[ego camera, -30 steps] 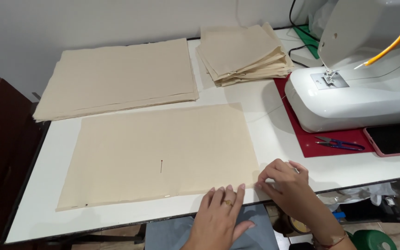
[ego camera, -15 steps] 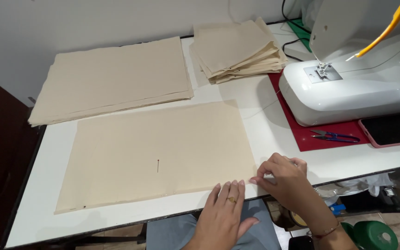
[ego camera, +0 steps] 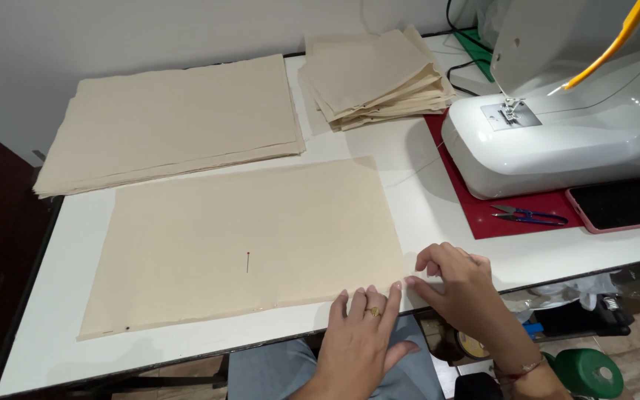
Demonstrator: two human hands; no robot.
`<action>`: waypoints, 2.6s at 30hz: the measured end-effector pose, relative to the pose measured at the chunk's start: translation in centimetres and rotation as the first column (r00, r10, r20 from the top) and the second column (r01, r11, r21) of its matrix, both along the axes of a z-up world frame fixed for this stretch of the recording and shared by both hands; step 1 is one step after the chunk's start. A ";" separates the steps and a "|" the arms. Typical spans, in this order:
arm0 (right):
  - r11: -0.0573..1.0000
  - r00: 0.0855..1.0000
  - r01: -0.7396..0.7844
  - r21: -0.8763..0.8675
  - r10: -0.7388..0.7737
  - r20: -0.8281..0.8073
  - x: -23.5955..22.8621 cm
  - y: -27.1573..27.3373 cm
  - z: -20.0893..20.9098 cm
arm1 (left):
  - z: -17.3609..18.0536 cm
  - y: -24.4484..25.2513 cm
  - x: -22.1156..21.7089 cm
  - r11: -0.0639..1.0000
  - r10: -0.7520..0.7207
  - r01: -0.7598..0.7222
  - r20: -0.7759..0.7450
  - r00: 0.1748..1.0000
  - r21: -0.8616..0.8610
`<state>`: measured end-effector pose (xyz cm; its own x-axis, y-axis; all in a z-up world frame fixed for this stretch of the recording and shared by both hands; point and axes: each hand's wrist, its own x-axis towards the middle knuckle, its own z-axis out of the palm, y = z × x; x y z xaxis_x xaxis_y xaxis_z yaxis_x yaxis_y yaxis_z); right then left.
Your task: Pinning two pieces of light-colored fabric together along the edges in preparation for sewing
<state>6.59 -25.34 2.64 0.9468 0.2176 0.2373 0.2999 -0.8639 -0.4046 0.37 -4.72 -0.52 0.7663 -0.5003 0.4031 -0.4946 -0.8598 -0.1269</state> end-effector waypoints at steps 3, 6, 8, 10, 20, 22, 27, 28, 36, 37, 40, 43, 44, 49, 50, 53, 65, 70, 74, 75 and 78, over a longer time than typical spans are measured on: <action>1.000 0.999 0.006 -0.005 -0.007 -0.046 0.5 -0.5 -0.3 | -0.7 -0.4 0.0 1.000 0.015 -0.015 0.034 0.999 -0.007; 0.994 0.971 0.063 0.088 -0.040 -0.234 1.5 -0.2 2.1 | -0.7 -0.8 -0.1 1.000 0.012 -0.012 -0.002 1.000 -0.006; 0.980 0.971 0.015 0.200 0.034 -0.237 2.1 2.2 5.8 | -0.7 -1.0 -0.1 0.999 0.010 -0.011 -0.019 1.000 -0.043; 0.949 0.964 -0.053 0.312 0.130 -0.231 3.6 5.1 8.0 | -1.2 -1.2 0.1 0.996 0.029 -0.032 -0.033 0.999 -0.079; 0.702 0.590 -0.707 0.085 0.653 -0.476 10.5 23.0 9.9 | -7.4 -3.3 1.4 0.999 -0.004 -0.013 -0.393 0.919 -0.041; 0.645 0.530 -0.763 0.042 0.663 -0.529 11.7 24.6 9.2 | -10.8 -4.5 1.8 0.992 0.013 -0.030 -0.133 0.991 -0.125; 0.560 0.512 -0.819 -0.126 0.612 -0.603 12.7 25.6 9.6 | -12.9 -4.7 2.2 0.965 -0.120 0.063 -0.216 0.969 -0.253; 0.558 0.506 -0.821 -0.123 0.611 -0.609 12.8 25.1 9.0 | -11.4 -4.3 1.7 0.964 -0.119 0.060 -0.222 0.968 -0.258; 0.735 0.724 -0.659 -0.162 0.560 -0.402 10.4 18.3 11.8 | -5.6 -3.3 0.8 0.944 0.065 -0.043 0.057 0.996 -0.328; 0.738 0.729 -0.653 -0.167 0.555 -0.401 10.3 16.3 11.4 | -5.2 -3.1 0.8 0.943 0.059 -0.036 0.060 0.996 -0.331; 0.817 0.832 -0.554 -0.159 0.548 -0.087 9.1 9.6 10.2 | -3.7 -2.8 0.3 0.886 0.045 -0.015 0.054 0.998 -0.464; 0.859 0.884 -0.458 -0.230 0.466 -0.021 6.8 3.8 8.9 | -1.6 -1.9 0.3 0.938 -0.042 0.035 -0.012 0.999 -0.345; 0.898 0.918 -0.395 -0.192 0.394 -0.047 5.8 2.1 8.5 | -1.2 -2.0 0.3 0.943 -0.037 0.016 -0.059 0.998 -0.331; 0.937 0.918 -0.341 -0.073 0.349 0.189 1.2 -1.7 4.1 | -1.1 -2.8 0.4 0.982 0.014 -0.035 -0.118 0.993 -0.184; 0.966 0.960 -0.250 0.058 0.240 0.141 -0.1 -1.2 3.8 | -0.8 -2.9 0.4 0.983 -0.004 -0.035 -0.216 0.976 -0.178; 0.973 0.983 -0.151 0.175 0.128 0.133 -2.1 0.1 2.6 | -0.1 -2.8 0.2 0.982 -0.002 -0.037 -0.204 0.979 -0.187; 0.980 0.858 -0.148 -0.136 0.195 0.476 -3.0 1.0 -0.1 | 1.7 0.0 -0.5 0.962 -0.067 0.043 -0.078 0.995 -0.270; 0.971 0.848 -0.129 -0.202 0.213 0.486 -2.9 1.1 -0.1 | 1.9 1.3 -0.6 0.919 -0.170 0.126 -0.085 0.982 -0.374; 0.962 0.853 -0.156 -0.225 0.246 0.461 -3.0 1.1 0.4 | 1.8 1.4 -0.5 0.922 -0.174 0.124 -0.107 0.979 -0.367; 0.952 0.843 -0.165 -0.258 0.272 0.464 -3.0 1.2 0.6 | 1.9 1.5 -0.5 0.920 -0.182 0.119 -0.140 0.973 -0.373; 0.934 0.820 -0.119 -0.336 0.283 0.498 -3.0 1.3 0.4 | 1.5 1.6 -0.6 0.933 -0.161 0.121 -0.092 0.983 -0.339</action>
